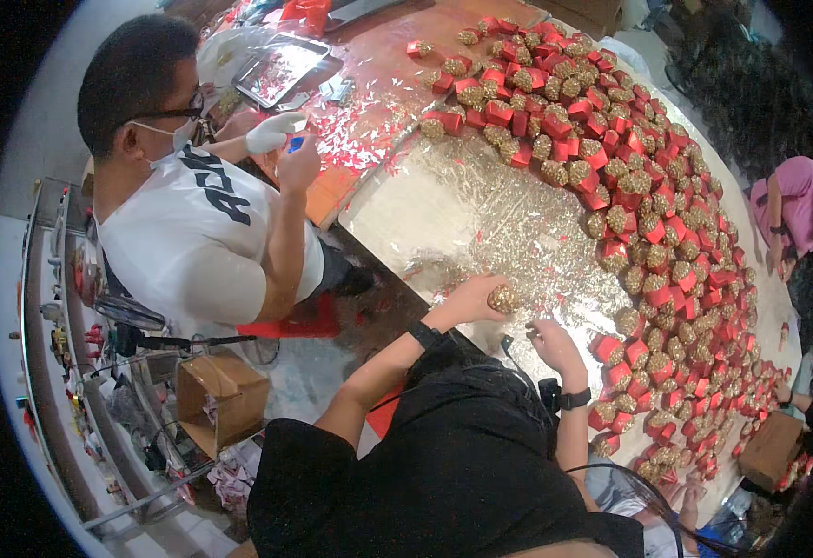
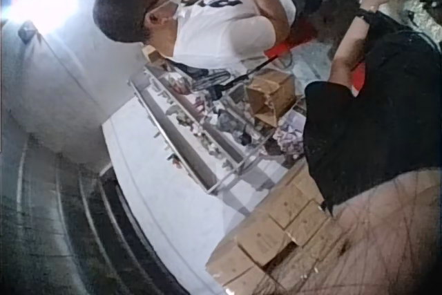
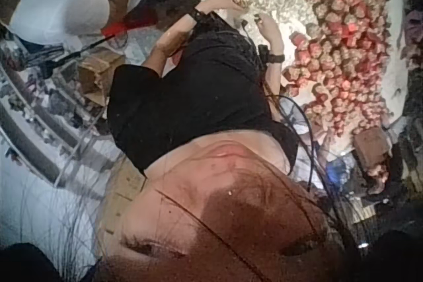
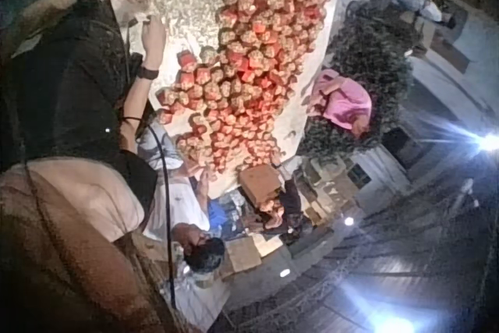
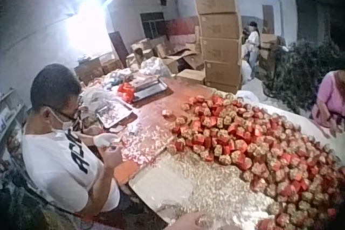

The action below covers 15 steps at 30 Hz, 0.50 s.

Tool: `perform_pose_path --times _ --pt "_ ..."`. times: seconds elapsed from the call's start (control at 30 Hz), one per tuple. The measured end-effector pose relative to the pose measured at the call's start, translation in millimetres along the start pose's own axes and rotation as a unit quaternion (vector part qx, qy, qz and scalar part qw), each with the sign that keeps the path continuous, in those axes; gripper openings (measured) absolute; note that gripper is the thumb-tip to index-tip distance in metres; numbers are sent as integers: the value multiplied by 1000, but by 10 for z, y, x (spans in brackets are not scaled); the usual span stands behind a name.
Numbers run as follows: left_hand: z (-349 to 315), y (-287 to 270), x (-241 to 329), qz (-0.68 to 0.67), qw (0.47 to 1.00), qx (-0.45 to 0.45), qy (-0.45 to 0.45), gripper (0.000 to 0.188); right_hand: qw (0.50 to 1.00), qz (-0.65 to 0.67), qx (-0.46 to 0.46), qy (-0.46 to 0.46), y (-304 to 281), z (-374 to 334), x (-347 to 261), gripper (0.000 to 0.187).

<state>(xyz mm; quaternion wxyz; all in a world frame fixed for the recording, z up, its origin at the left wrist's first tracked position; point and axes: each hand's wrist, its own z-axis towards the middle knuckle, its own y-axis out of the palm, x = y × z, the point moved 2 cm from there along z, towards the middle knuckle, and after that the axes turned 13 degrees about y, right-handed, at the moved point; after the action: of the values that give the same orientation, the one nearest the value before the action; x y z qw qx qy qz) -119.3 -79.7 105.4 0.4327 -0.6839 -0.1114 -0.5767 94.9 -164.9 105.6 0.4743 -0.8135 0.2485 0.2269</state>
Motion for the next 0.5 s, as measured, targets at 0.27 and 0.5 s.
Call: perform_pose_path --times 0.27,0.5 --pt "47 94 -70 7 1000 13 25 60 998 13 -44 41 15 -7 63 21" --pt "23 93 -42 11 1000 13 2 56 998 -19 -51 25 66 55 159 21"
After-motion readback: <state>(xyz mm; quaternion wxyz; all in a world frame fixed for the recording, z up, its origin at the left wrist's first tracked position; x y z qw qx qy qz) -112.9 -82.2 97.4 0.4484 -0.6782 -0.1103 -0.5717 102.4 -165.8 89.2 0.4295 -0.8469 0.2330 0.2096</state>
